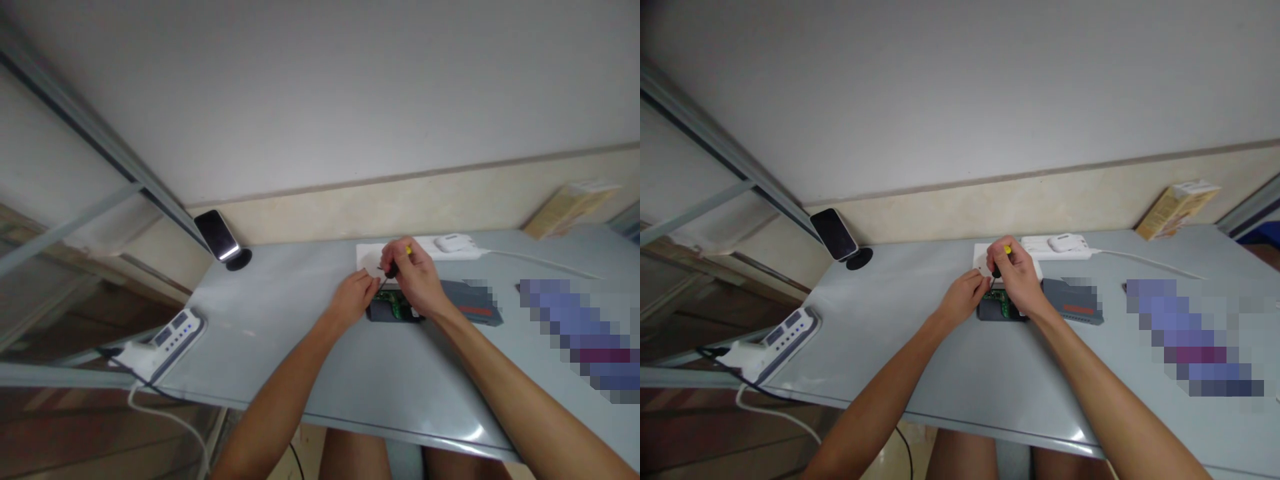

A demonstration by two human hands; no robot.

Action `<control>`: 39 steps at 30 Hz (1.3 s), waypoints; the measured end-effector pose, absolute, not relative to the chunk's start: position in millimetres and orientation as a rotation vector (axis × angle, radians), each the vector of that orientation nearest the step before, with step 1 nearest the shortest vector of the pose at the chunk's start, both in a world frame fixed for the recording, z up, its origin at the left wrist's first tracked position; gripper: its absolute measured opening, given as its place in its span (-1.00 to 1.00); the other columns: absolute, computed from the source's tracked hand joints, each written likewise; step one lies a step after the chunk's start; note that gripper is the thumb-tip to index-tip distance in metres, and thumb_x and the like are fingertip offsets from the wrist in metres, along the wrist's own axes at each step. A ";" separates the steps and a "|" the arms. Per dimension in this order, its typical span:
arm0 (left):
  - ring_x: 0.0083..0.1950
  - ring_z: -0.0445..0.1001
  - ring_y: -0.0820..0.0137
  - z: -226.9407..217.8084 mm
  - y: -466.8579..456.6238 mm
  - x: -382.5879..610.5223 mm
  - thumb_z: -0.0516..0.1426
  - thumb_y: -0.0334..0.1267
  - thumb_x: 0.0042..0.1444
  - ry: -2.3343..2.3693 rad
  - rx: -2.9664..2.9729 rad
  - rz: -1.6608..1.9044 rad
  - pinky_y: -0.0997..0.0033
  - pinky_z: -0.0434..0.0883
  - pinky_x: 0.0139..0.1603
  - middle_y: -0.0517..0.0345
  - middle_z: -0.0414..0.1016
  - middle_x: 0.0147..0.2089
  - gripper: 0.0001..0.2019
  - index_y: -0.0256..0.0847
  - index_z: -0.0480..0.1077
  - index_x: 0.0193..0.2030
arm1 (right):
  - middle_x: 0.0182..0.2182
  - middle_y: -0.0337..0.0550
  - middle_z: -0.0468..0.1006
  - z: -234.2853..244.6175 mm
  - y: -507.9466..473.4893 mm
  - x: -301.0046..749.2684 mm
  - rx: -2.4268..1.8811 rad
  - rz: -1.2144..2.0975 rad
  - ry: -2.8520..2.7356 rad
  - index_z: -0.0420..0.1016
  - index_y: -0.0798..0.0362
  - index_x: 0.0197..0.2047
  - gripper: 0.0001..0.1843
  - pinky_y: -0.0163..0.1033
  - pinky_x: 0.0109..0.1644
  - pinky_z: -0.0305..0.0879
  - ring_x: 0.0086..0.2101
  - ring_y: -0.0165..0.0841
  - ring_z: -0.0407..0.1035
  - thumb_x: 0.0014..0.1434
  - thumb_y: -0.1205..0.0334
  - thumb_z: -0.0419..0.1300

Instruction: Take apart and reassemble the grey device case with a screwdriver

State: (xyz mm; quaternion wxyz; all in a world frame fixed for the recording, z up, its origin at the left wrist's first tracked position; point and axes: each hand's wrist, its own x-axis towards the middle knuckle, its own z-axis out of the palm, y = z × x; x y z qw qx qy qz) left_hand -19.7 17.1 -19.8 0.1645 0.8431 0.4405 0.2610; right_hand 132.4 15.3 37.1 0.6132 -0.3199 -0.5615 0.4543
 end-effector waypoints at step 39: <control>-0.18 0.48 0.34 -19.9 17.3 -21.0 -0.07 -0.20 0.47 1.230 2.427 0.738 0.36 0.43 -0.06 0.09 0.46 -0.27 -0.62 -0.22 0.47 -0.30 | -0.39 -0.26 0.32 37.9 15.1 133.5 -0.613 1.240 -1.191 0.41 -0.04 -0.27 -0.64 -0.23 -0.30 0.19 -0.42 -0.39 0.25 0.31 -0.17 0.16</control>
